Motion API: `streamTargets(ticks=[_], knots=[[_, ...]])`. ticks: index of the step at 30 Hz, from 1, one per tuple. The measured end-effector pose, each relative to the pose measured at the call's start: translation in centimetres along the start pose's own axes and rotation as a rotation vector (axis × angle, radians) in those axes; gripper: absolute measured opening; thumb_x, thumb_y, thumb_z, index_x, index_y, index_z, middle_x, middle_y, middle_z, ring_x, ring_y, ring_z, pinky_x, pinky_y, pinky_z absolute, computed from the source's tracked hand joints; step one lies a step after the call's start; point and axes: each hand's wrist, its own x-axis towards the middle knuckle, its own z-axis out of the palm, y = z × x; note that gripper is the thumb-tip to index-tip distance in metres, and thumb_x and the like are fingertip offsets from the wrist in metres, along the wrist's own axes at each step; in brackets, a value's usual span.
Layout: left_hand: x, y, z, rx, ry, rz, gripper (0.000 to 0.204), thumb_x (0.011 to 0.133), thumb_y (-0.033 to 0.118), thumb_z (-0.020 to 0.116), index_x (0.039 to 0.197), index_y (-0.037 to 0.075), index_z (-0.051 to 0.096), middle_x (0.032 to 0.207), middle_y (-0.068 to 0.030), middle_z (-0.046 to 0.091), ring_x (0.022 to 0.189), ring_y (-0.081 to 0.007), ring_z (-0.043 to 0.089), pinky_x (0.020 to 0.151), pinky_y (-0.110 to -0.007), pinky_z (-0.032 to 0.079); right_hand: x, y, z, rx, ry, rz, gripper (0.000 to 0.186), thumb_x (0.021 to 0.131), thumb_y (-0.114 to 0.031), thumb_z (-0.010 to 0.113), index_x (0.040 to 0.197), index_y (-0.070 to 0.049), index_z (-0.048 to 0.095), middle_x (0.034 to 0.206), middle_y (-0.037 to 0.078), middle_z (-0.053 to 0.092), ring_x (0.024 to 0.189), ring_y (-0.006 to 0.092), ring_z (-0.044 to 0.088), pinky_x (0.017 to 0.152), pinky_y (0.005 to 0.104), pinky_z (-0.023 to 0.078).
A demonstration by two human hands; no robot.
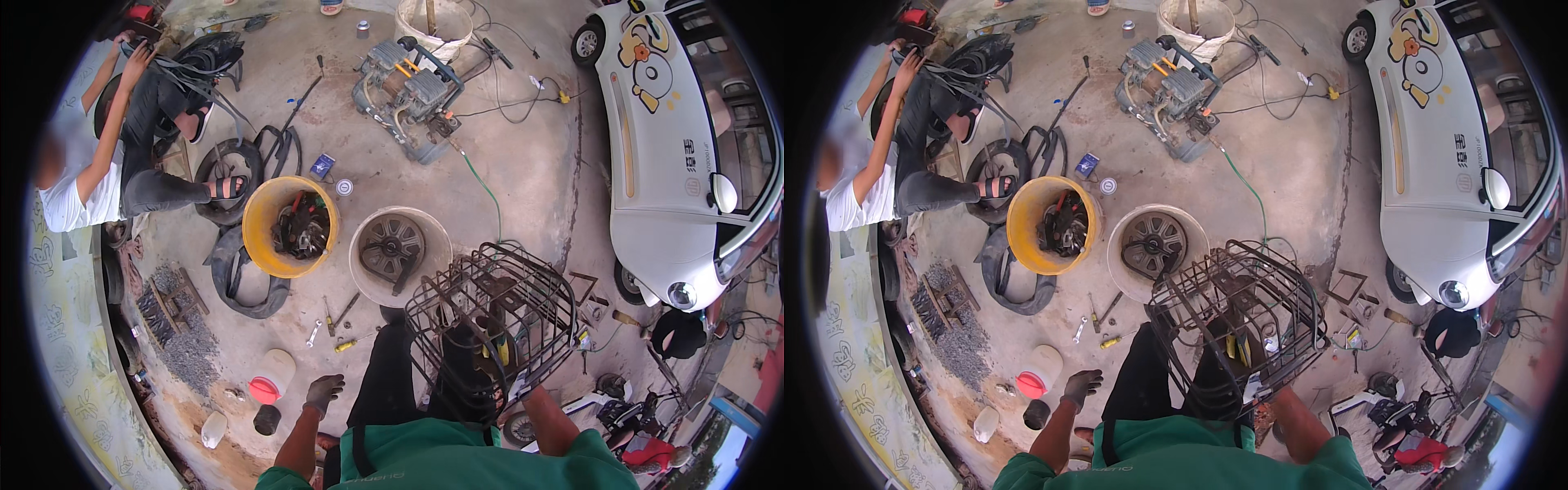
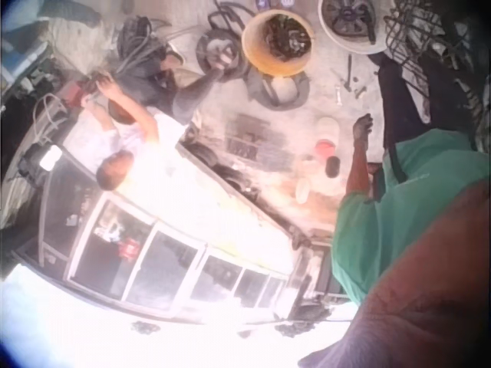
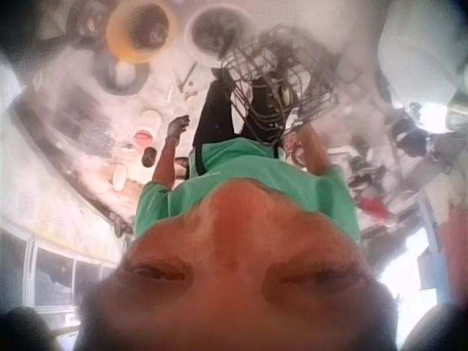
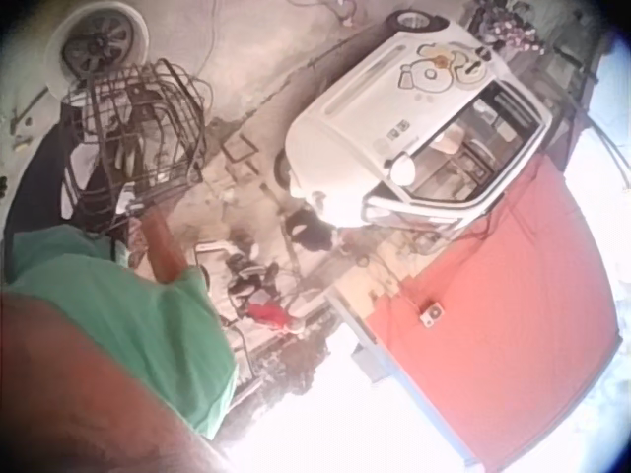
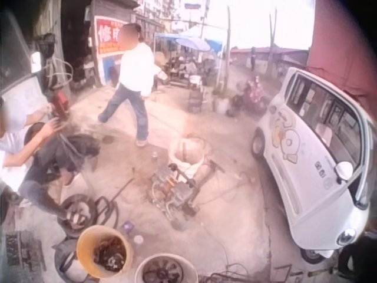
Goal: The person retrieves a small metal part from a cluttered workbench, then walks to a scooter where another person hands over a plastic basket. The person places the basket on the scooter, receives a metal wire basket, and uses pliers to adjust or remove components from the wire basket.
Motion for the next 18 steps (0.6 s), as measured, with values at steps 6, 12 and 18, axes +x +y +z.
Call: streamTargets(ticks=[6,12,18], knots=[[2.1,1.6,3.2,-0.129,0.094,-0.031,0.036,0.094,0.033,0.064,0.119,0.009,0.073,0.108,-0.0073,0.075,0.092,-0.0188,0.069,0.08,-0.035,0.051,8.4,-5.9,-0.6,-0.025,-0.066,-0.072,0.046,0.09,-0.01,0.072,0.132,-0.007,0.053,0.108,0.007,0.063,0.091,0.0196,0.063,0.079,0.0338,0.053],[2.0,8.8,6.1,-0.225,0.287,-0.037,0.035,0.094,0.033,0.066,0.119,0.01,0.073,0.108,-0.0065,0.076,0.093,-0.0186,0.069,0.077,-0.035,0.051,18.5,-10.2,-4.2,-0.034,-0.149,-0.084,0.047,0.09,-0.009,0.072,0.132,-0.007,0.053,0.107,0.007,0.063,0.09,0.0194,0.063,0.078,0.0337,0.053],[0.9,19.7,15.8,-0.346,0.429,-0.01,0.037,0.089,0.035,0.078,0.115,0.008,0.074,0.103,-0.0058,0.076,0.087,-0.0154,0.068,0.076,-0.032,0.049,29.6,-13.6,-13.3,-0.038,-0.257,-0.049,0.047,0.09,-0.009,0.072,0.133,-0.007,0.053,0.107,0.007,0.064,0.09,0.0192,0.063,0.078,0.0336,0.053]])
